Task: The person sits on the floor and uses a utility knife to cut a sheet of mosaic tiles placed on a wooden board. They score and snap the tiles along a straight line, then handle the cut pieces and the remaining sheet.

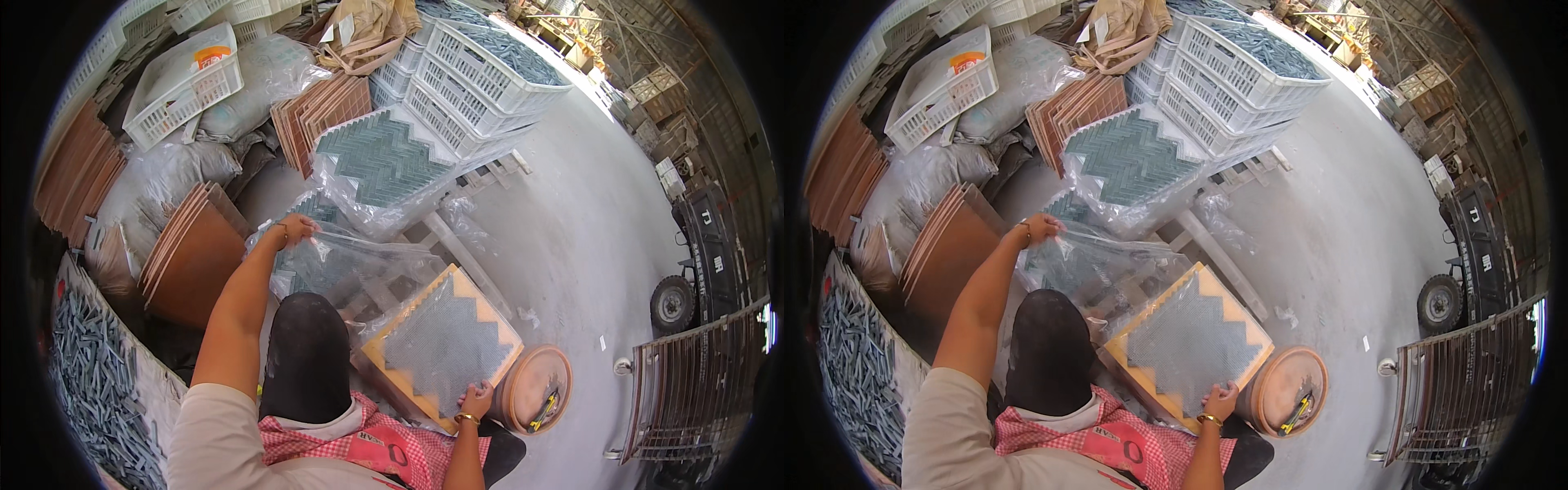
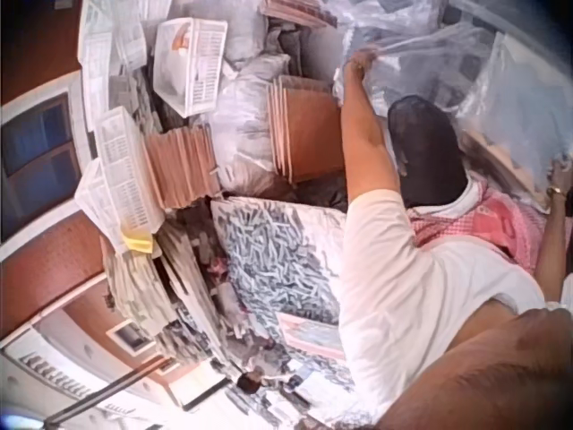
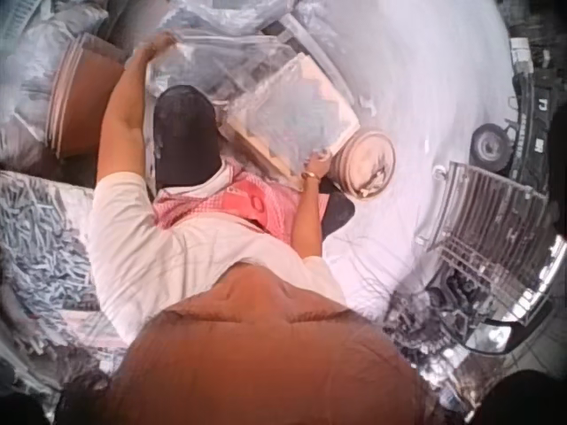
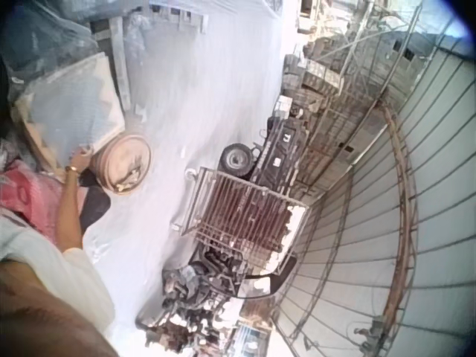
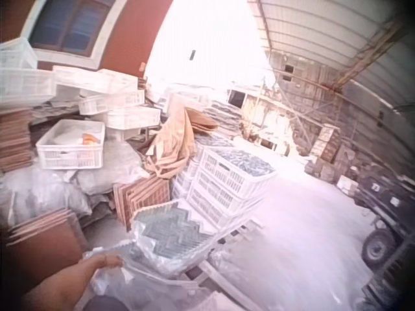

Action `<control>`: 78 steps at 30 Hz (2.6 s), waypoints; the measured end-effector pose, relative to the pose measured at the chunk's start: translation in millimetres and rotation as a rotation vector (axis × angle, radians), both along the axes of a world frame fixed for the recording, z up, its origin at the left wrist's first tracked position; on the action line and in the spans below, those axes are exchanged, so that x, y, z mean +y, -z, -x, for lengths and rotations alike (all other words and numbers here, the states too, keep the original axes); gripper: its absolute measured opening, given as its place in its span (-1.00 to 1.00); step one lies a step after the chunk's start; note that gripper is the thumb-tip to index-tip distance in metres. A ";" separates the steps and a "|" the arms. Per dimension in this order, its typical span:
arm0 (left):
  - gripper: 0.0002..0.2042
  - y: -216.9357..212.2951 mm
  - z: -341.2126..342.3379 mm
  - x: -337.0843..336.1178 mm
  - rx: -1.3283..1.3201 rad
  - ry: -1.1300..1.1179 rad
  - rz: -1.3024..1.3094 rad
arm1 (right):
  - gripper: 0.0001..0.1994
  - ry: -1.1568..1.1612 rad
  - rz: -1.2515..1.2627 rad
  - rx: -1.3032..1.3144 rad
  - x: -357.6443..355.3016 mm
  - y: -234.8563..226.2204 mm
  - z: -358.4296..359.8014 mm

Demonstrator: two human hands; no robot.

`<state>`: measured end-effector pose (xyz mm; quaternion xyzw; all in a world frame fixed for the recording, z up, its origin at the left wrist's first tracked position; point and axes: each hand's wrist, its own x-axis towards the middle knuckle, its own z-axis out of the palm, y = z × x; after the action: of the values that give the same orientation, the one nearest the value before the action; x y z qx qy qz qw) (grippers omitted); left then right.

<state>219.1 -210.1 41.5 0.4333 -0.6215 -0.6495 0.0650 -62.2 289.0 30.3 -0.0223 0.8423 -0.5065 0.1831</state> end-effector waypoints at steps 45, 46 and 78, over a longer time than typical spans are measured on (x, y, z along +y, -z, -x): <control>-0.55 26.6 32.3 45.6 -0.376 0.057 1.215 | -0.66 -0.725 -0.375 0.281 -24.1 -86.7 -26.0; -0.60 -8.3 45.8 55.8 -0.202 0.039 1.119 | -0.71 -0.886 -0.307 0.158 -18.9 -116.2 -35.6; -0.83 -182.7 22.1 389.2 0.676 1.505 0.588 | -0.59 -1.150 -0.227 0.125 69.7 -208.4 -129.2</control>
<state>197.0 179.1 224.2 -0.3418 -0.8322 -0.4270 -0.0911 67.1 358.7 238.7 -0.4855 0.7532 -0.2301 0.3795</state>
